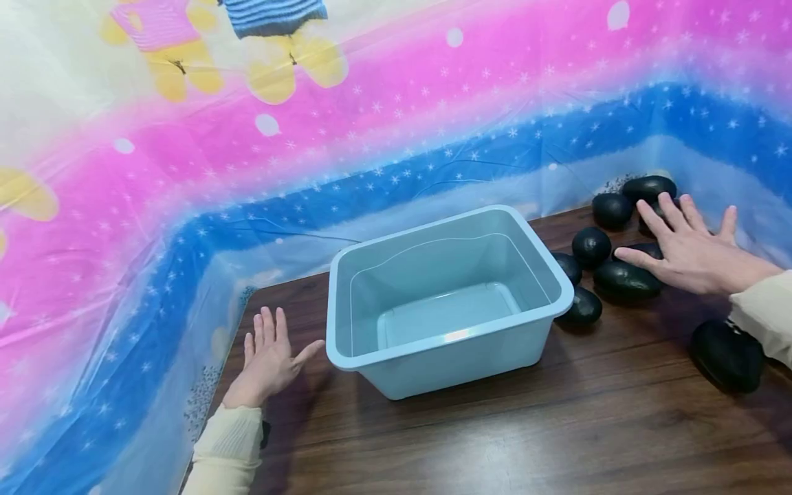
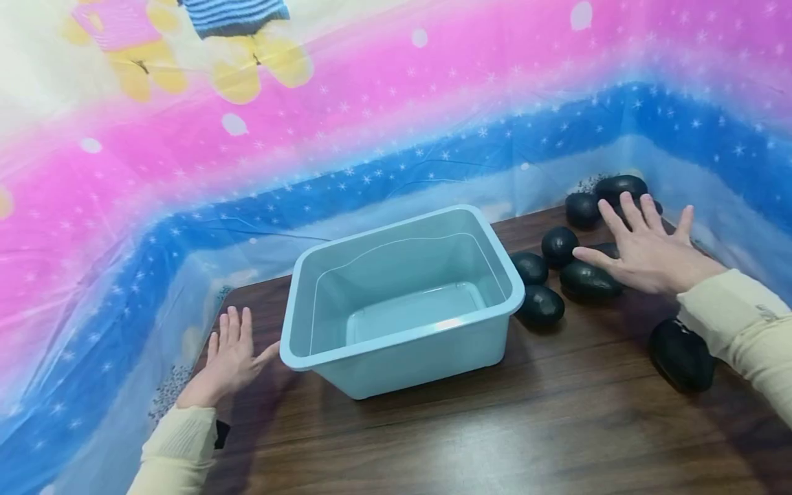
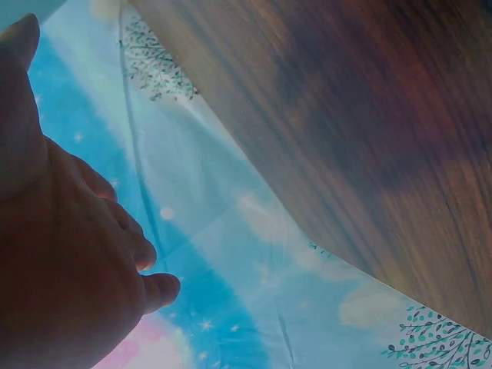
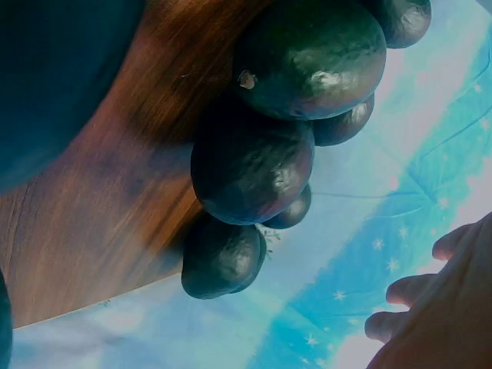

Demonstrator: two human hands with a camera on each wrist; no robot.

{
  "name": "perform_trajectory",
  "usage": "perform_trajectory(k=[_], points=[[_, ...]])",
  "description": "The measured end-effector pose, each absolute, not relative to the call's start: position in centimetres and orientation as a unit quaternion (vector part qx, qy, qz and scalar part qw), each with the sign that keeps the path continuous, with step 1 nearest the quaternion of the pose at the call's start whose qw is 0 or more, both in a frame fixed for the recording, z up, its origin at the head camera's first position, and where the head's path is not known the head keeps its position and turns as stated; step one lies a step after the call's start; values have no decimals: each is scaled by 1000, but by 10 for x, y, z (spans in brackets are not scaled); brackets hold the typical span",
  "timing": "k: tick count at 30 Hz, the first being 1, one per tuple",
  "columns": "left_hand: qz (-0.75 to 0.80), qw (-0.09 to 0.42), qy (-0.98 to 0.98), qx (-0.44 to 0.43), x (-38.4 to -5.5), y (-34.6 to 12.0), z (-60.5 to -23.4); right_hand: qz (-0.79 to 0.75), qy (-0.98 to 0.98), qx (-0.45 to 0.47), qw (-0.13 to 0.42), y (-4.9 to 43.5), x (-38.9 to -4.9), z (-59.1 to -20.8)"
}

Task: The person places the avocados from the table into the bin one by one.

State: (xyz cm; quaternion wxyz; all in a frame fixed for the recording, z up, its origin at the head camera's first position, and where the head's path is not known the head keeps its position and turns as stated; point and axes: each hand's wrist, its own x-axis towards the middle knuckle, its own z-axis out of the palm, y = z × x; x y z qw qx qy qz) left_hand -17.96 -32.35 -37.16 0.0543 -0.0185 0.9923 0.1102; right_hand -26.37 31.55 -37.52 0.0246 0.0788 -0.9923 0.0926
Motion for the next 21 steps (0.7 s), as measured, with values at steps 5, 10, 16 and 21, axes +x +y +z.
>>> perform_trajectory(k=[5,10,16,21], points=[[118,46,992,-12,-189,-322,-366,102,-992,70,23,317,-267,-367],[279,-53,959,-17,-182,-293,-347,115,-991,47,45,320,-264,-360],[508,-179,842,38,-159,-214,-351,70,-994,-21,84,331,-222,-388],[558,-225,794,84,-170,-190,-368,61,-989,-93,101,336,-180,-431]])
